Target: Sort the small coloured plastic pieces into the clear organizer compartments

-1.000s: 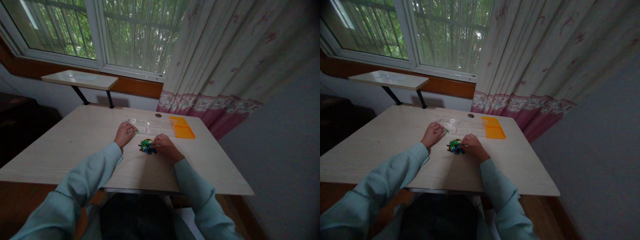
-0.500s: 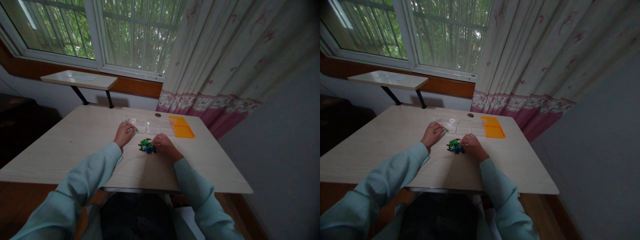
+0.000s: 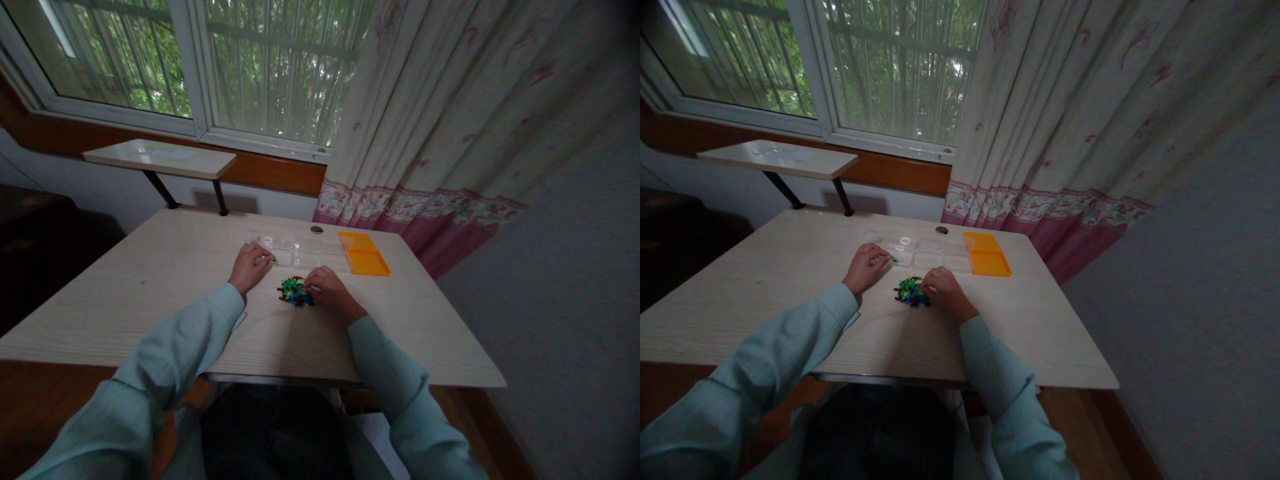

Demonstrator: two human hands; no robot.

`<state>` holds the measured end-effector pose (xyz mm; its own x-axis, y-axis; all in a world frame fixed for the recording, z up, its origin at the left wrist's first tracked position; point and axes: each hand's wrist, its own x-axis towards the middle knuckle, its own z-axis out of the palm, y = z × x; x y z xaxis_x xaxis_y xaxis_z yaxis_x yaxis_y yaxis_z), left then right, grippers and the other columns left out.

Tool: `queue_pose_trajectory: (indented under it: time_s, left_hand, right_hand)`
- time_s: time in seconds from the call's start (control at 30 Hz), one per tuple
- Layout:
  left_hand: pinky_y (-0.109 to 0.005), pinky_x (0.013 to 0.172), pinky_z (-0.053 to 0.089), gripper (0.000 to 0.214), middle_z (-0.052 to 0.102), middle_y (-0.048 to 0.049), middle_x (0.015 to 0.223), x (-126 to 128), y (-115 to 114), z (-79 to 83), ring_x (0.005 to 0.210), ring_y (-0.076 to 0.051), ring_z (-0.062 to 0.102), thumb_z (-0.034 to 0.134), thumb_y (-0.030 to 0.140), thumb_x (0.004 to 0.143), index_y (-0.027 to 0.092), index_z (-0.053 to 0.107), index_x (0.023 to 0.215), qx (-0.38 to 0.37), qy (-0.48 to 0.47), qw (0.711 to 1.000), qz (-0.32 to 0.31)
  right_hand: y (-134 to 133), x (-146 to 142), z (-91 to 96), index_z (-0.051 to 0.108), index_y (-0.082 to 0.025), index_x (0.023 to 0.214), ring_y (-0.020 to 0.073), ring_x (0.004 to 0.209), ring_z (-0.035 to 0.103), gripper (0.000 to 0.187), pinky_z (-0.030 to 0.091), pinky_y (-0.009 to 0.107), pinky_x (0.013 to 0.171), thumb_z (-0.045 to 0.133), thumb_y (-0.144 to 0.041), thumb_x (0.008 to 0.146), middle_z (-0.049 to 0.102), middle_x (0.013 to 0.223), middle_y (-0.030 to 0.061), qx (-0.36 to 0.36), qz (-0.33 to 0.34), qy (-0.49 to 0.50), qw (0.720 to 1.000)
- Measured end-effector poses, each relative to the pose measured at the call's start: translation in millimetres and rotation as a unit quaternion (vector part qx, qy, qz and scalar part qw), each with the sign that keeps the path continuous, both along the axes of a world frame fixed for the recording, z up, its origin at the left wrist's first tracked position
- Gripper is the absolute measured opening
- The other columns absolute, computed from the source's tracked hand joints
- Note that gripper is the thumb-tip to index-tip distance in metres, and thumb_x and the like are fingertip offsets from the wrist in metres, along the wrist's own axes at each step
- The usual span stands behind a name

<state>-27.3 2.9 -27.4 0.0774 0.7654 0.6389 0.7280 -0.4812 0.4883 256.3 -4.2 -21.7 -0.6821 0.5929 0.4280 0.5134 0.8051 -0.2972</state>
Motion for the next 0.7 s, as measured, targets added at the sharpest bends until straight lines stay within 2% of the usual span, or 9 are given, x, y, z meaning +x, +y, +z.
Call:
queue_pose_trajectory:
  time_s: [0.2,0.43,0.7]
  left_hand:
    - [-0.04,0.09,0.042,0.02,0.062,-0.0058,0.089,-0.1,0.3,-1.0,0.093,-0.022,0.054,0.059,0.035,0.091,0.021,0.072,0.09,0.0,0.004,1.0,-0.003]
    - [-0.041,0.087,0.043,0.021,0.06,-0.0078,0.091,2.0,5.4,0.9,0.093,-0.024,0.051,0.057,0.029,0.09,0.021,0.076,0.098,0.005,0.034,0.999,0.04]
    - [-0.041,0.09,0.042,0.033,0.06,-0.0074,0.094,2.4,2.1,3.6,0.094,-0.023,0.053,0.049,0.026,0.094,0.022,0.065,0.123,0.006,0.039,0.999,0.025]
  right_hand:
    - [3.1,-0.1,0.0,0.074,-0.02,0.085,0.0201,0.089,0.06,0.01,0.042,0.036,0.086,0.066,-0.024,0.087,0.071,0.088,0.0068,0.001,-0.028,0.049,0.998]
    - [1.9,-3.0,2.6,0.076,-0.021,0.085,0.0204,0.089,0.06,0.009,0.043,0.036,0.084,0.067,-0.022,0.086,0.071,0.089,0.0059,-0.005,-0.065,0.056,0.996]
    - [0.0,-2.8,5.2,0.076,-0.021,0.085,0.0207,0.09,0.06,0.011,0.044,0.036,0.084,0.067,-0.025,0.087,0.071,0.088,0.0065,-0.011,-0.085,0.061,0.994]
